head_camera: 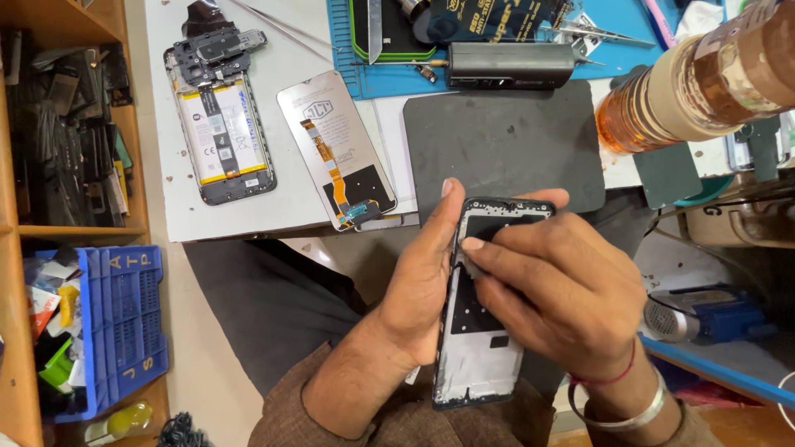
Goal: The person uses a power screwdriver to remove screws from the back of a disassembled smartphone. They then use their fingers to peel off a black adhesive strip from the phone's frame.
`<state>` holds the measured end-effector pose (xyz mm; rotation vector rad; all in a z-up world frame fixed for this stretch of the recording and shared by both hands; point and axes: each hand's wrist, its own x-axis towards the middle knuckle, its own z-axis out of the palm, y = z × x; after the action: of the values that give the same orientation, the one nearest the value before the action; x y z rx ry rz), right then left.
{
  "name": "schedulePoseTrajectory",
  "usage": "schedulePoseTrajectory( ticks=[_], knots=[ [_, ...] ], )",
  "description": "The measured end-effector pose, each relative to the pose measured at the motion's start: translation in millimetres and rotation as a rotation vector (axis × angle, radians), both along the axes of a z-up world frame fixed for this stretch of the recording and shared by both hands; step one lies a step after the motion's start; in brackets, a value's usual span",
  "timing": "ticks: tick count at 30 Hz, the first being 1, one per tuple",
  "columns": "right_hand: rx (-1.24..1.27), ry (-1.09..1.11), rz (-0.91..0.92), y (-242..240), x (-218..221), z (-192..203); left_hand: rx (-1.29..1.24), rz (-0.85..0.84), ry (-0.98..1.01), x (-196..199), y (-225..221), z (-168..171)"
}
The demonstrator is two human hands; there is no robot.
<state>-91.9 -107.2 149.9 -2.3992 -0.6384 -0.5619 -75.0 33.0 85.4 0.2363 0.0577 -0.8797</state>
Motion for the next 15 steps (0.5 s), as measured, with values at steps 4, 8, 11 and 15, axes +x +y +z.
schedulePoseTrajectory(
  ticks=[4, 8, 11, 15],
  knots=[
    [-0.001, 0.005, 0.054, 3, -3, 9, -0.336, 0.035, 0.005, -4, 2, -4],
    [-0.004, -0.002, 0.090, 2, -2, 13, -0.345, -0.002, 0.065, -6, 5, 0],
    [-0.001, -0.024, 0.090, 3, -3, 13, -0.363, -0.001, 0.078, -7, 7, 3],
    [0.033, 0.032, 0.017, 2, -1, 13, -0.265, 0.021, 0.055, -7, 5, 6]
  ],
)
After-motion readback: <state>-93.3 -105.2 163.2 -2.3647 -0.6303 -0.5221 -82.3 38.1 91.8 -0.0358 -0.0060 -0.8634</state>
